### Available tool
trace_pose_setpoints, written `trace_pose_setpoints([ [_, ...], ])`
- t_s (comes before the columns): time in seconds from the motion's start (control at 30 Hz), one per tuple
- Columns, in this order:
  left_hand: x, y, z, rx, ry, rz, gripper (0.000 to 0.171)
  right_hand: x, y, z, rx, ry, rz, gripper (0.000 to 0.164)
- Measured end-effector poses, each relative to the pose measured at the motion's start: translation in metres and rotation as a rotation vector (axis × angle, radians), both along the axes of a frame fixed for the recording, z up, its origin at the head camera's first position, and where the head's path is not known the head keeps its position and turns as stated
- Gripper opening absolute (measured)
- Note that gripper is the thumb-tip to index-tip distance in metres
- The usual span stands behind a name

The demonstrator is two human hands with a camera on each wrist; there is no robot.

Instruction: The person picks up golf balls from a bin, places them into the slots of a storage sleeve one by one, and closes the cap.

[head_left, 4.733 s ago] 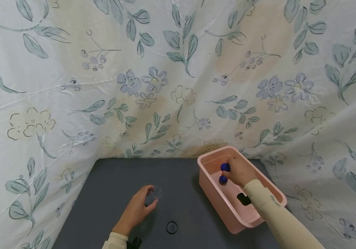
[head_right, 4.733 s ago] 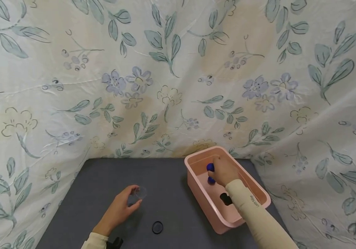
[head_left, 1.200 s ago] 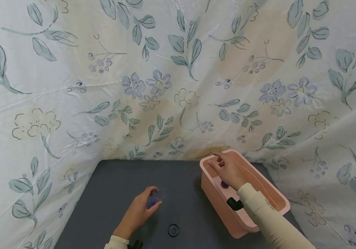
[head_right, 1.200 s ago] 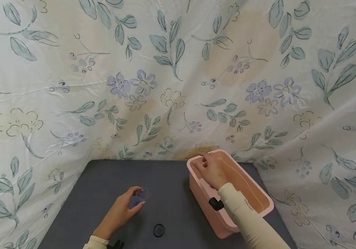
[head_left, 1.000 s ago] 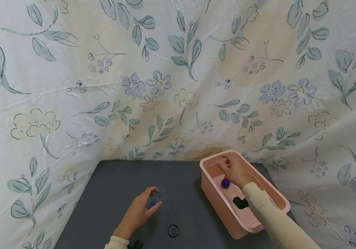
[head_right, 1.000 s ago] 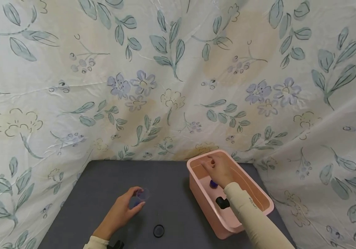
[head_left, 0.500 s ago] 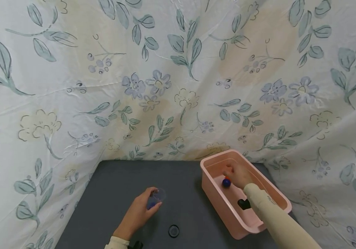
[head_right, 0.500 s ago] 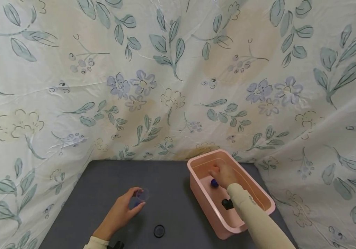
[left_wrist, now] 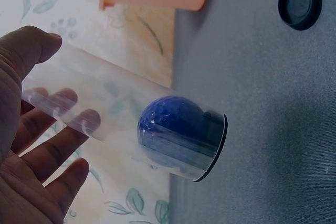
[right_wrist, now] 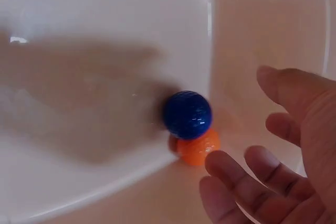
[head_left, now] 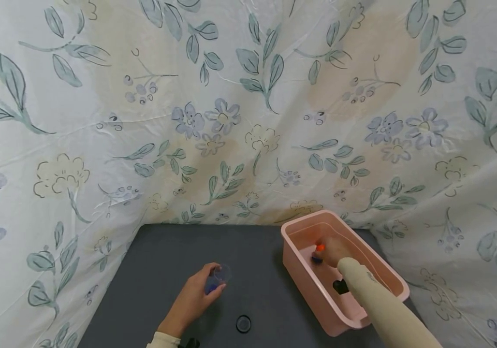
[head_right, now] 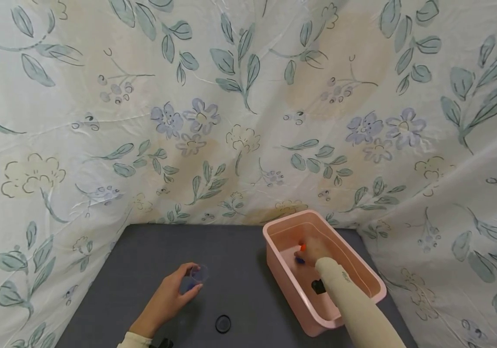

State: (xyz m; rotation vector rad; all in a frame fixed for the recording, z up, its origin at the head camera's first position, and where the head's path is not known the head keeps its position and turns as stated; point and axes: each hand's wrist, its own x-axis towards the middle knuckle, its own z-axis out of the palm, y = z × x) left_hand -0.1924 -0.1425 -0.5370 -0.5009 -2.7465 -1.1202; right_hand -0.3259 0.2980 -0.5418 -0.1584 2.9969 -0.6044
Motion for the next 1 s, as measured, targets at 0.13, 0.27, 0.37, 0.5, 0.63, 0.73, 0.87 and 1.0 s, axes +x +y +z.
trace_pose_setpoints([
  [0.13, -0.001, -0.001, -0.001, 0.009, -0.003, -0.003, 0.046, -0.002, 0.002, -0.015, -0.001, -0.025, 0.084, 0.038],
  [0.27, -0.002, -0.002, -0.001, 0.017, -0.007, -0.007, 0.044, -0.002, 0.002, -0.025, 0.052, -0.04, 0.159, 0.034],
  [0.37, -0.002, -0.003, -0.002, 0.017, -0.007, -0.013, 0.044, 0.0, 0.0, -0.028, 0.112, -0.064, 0.158, 0.03],
  [0.5, -0.002, -0.003, -0.003, 0.011, 0.0, -0.013, 0.045, 0.002, -0.002, -0.03, 0.167, -0.087, 0.127, 0.034],
  [0.63, -0.003, -0.004, -0.003, 0.005, 0.003, -0.008, 0.047, 0.003, -0.002, -0.031, 0.215, -0.059, 0.128, 0.035],
  [0.73, -0.003, -0.004, -0.003, 0.007, -0.009, -0.009, 0.048, 0.003, -0.001, -0.033, 0.28, -0.012, 0.143, 0.026],
  [0.87, -0.003, -0.004, -0.002, 0.003, -0.024, -0.009, 0.049, 0.003, 0.001, -0.036, 0.353, 0.033, 0.145, 0.015],
  [1.0, -0.003, -0.004, -0.003, 0.005, -0.02, -0.007, 0.047, 0.005, 0.001, -0.036, 0.378, 0.06, 0.137, 0.012],
])
